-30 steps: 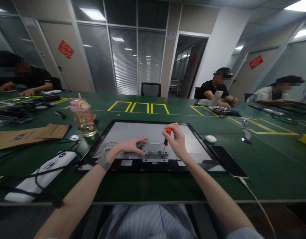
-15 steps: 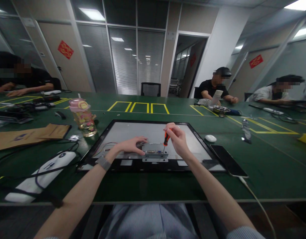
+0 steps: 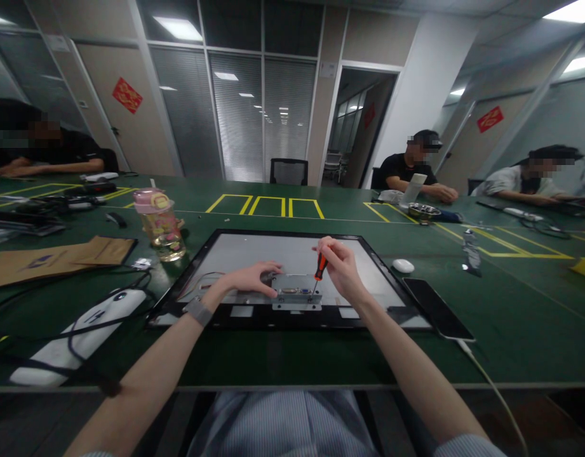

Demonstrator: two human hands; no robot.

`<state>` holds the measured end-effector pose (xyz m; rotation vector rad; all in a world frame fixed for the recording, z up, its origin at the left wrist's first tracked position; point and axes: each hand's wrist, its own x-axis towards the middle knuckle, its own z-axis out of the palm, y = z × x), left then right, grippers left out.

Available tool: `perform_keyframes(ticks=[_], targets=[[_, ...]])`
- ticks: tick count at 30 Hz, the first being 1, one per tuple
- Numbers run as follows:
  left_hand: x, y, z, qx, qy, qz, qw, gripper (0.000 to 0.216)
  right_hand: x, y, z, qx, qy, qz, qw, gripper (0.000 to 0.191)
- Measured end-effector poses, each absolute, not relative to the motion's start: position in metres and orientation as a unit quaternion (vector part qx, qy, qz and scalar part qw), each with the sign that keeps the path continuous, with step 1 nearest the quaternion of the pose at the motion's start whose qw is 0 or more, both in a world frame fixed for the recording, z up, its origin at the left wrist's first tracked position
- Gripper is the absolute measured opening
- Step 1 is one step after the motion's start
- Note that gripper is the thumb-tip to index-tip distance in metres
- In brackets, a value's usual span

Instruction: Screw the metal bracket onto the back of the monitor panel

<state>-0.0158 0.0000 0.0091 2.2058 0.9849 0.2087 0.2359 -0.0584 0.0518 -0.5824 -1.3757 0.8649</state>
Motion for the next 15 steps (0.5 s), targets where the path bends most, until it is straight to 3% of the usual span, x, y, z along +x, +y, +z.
perform_keyframes(ticks=[5,15], targets=[[-0.0145,-0.0018,0.0114,0.849,0.383,0.08,0.355,0.075,0.237,-0.0579,0.0518,-0.26,-0.606,0.421,0.623,0.032],[-0.0136,-0.0041,0.0141,0.848,0.395,0.069,0.345,0.078,0.2394,-0.0582,0.0482,-0.289,-0.693,0.274,0.6,0.021]])
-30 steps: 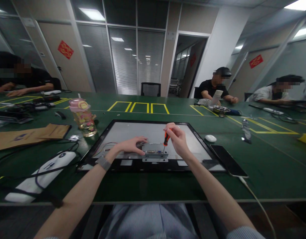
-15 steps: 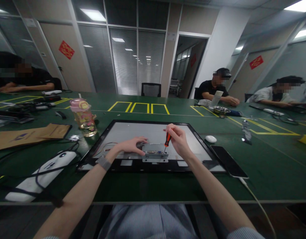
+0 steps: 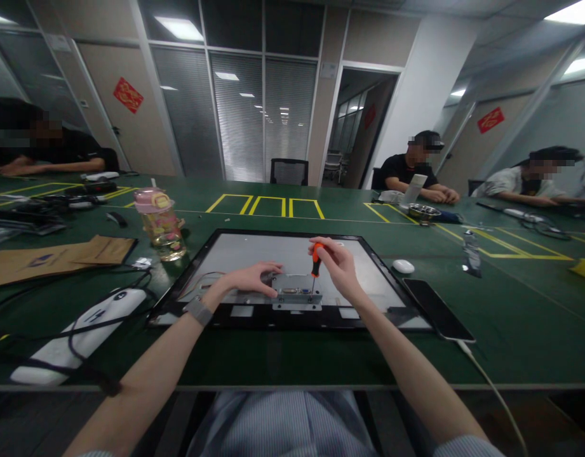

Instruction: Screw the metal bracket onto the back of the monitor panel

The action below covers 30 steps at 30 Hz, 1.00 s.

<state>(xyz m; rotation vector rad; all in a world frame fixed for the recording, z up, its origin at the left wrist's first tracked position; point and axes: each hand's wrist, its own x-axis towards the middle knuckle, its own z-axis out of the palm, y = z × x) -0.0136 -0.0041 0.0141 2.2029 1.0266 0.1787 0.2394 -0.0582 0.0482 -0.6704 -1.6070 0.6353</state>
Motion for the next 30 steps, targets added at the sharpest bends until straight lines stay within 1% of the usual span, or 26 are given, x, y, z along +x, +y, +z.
perform_keyframes(ticks=[3,6,8,11,13,17,20,24,26,30], targets=[[-0.0138,-0.0029,0.0125,0.85,0.395,0.067,0.343,0.079,0.2385,-0.0591,0.0472,-0.312,-0.685,0.185,0.632,0.009],[-0.0137,-0.0023,0.0123,0.851,0.394,0.066,0.342,0.079,0.239,-0.0602,0.0469,-0.331,-0.678,0.128,0.644,0.007],[-0.0136,-0.0024,0.0129,0.851,0.392,0.068,0.342,0.077,0.2398,-0.0617,0.0475,-0.333,-0.683,0.124,0.639,0.014],[-0.0134,-0.0034,0.0143,0.851,0.392,0.068,0.343,0.077,0.2397,-0.0637,0.0481,-0.311,-0.694,0.153,0.631,0.026],[-0.0132,-0.0041,0.015,0.851,0.393,0.067,0.342,0.077,0.2384,-0.0638,0.0473,-0.302,-0.701,0.156,0.626,0.025],[-0.0125,-0.0035,0.0138,0.851,0.39,0.074,0.343,0.077,0.2353,-0.0624,0.0447,-0.322,-0.693,0.074,0.64,0.018],[-0.0124,-0.0017,0.0115,0.854,0.382,0.078,0.346,0.077,0.2347,-0.0624,0.0444,-0.327,-0.68,0.054,0.654,0.012],[-0.0126,-0.0017,0.0116,0.85,0.388,0.078,0.347,0.077,0.2362,-0.0639,0.0466,-0.33,-0.661,0.089,0.668,0.01],[-0.0123,-0.003,0.0132,0.85,0.392,0.075,0.345,0.077,0.2368,-0.0638,0.0472,-0.329,-0.656,0.153,0.661,0.014],[-0.0117,-0.0053,0.0158,0.851,0.392,0.07,0.343,0.076,0.2366,-0.06,0.0456,-0.28,-0.631,0.326,0.646,0.021]])
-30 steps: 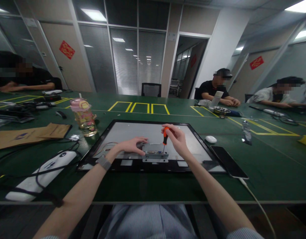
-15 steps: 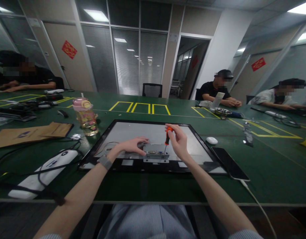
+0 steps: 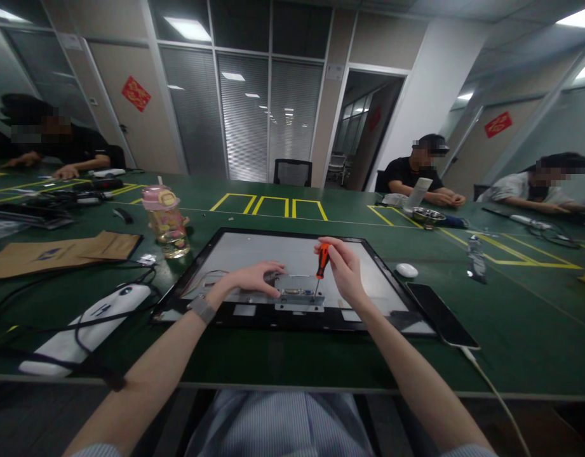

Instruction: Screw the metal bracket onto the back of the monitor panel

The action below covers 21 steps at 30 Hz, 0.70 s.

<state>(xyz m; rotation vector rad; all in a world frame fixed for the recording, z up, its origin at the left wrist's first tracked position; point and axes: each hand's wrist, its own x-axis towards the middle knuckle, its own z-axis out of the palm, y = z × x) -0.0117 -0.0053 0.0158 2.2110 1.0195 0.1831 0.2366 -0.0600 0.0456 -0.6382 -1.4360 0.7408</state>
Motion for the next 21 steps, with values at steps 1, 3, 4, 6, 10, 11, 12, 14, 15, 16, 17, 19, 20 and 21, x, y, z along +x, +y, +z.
perform_keyframes(ticks=[1,3,4,6,10,11,12,14,15,16,17,19,20,21], targets=[[-0.012,-0.005,0.016,0.85,0.392,0.07,0.345,0.076,0.236,-0.059,0.045,-0.268,-0.625,0.345,0.647,0.021],[-0.012,-0.005,0.015,0.849,0.392,0.072,0.347,0.076,0.236,-0.058,0.045,-0.264,-0.627,0.337,0.651,0.021],[-0.012,-0.004,0.015,0.849,0.391,0.074,0.348,0.076,0.236,-0.058,0.046,-0.271,-0.633,0.316,0.653,0.021],[-0.012,-0.003,0.013,0.851,0.388,0.076,0.346,0.075,0.237,-0.06,0.048,-0.29,-0.646,0.27,0.653,0.02],[-0.013,-0.002,0.011,0.847,0.394,0.069,0.349,0.079,0.236,-0.066,0.052,-0.3,-0.663,0.269,0.631,0.019],[-0.013,-0.002,0.011,0.846,0.396,0.068,0.349,0.08,0.236,-0.067,0.053,-0.295,-0.663,0.28,0.629,0.021],[-0.013,-0.003,0.012,0.847,0.396,0.068,0.349,0.08,0.235,-0.068,0.054,-0.289,-0.661,0.288,0.629,0.022],[-0.013,-0.003,0.013,0.848,0.395,0.071,0.347,0.078,0.235,-0.068,0.054,-0.284,-0.658,0.287,0.635,0.022],[-0.013,-0.004,0.013,0.849,0.394,0.073,0.346,0.077,0.235,-0.068,0.054,-0.287,-0.66,0.277,0.636,0.023],[-0.013,-0.004,0.013,0.849,0.394,0.075,0.345,0.077,0.235,-0.067,0.054,-0.29,-0.663,0.264,0.637,0.022],[-0.012,-0.003,0.012,0.849,0.393,0.077,0.345,0.077,0.236,-0.067,0.053,-0.293,-0.667,0.249,0.638,0.021],[-0.013,-0.003,0.011,0.849,0.393,0.079,0.345,0.078,0.237,-0.065,0.052,-0.295,-0.671,0.231,0.64,0.016],[-0.013,-0.003,0.011,0.849,0.393,0.077,0.345,0.079,0.238,-0.065,0.052,-0.296,-0.671,0.231,0.64,0.014],[-0.013,-0.002,0.011,0.848,0.394,0.076,0.346,0.079,0.238,-0.064,0.051,-0.297,-0.67,0.238,0.638,0.013]])
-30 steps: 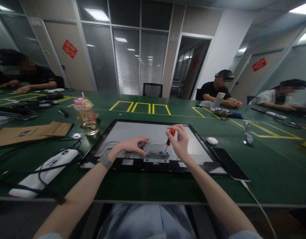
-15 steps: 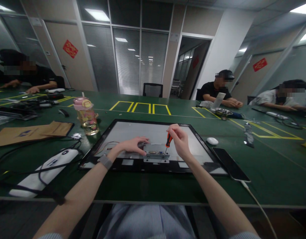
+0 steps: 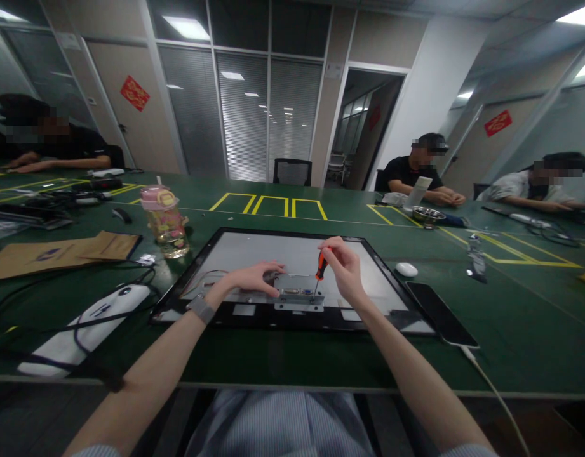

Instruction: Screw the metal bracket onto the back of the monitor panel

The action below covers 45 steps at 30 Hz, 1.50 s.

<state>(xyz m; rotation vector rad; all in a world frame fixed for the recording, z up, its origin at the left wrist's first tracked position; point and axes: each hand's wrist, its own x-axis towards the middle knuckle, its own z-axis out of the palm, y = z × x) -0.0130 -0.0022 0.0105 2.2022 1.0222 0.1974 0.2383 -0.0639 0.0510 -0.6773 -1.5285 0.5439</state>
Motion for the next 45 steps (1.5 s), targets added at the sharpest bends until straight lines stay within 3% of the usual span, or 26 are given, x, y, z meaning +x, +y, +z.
perform_keyframes(ticks=[7,20,25,33,45], targets=[[-0.012,-0.004,0.014,0.85,0.397,0.064,0.34,0.078,0.236,-0.063,0.05,-0.266,-0.663,0.311,0.627,0.022],[-0.013,-0.003,0.012,0.847,0.384,0.079,0.358,0.075,0.236,-0.066,0.052,-0.319,-0.675,0.199,0.635,0.011],[-0.013,-0.001,0.01,0.849,0.387,0.082,0.35,0.078,0.236,-0.069,0.05,-0.307,-0.671,0.236,0.633,0.022],[-0.013,-0.002,0.011,0.85,0.384,0.081,0.351,0.076,0.235,-0.065,0.048,-0.307,-0.667,0.182,0.654,0.007],[-0.013,-0.003,0.012,0.846,0.392,0.072,0.355,0.078,0.238,-0.057,0.047,-0.271,-0.631,0.371,0.626,0.027]])
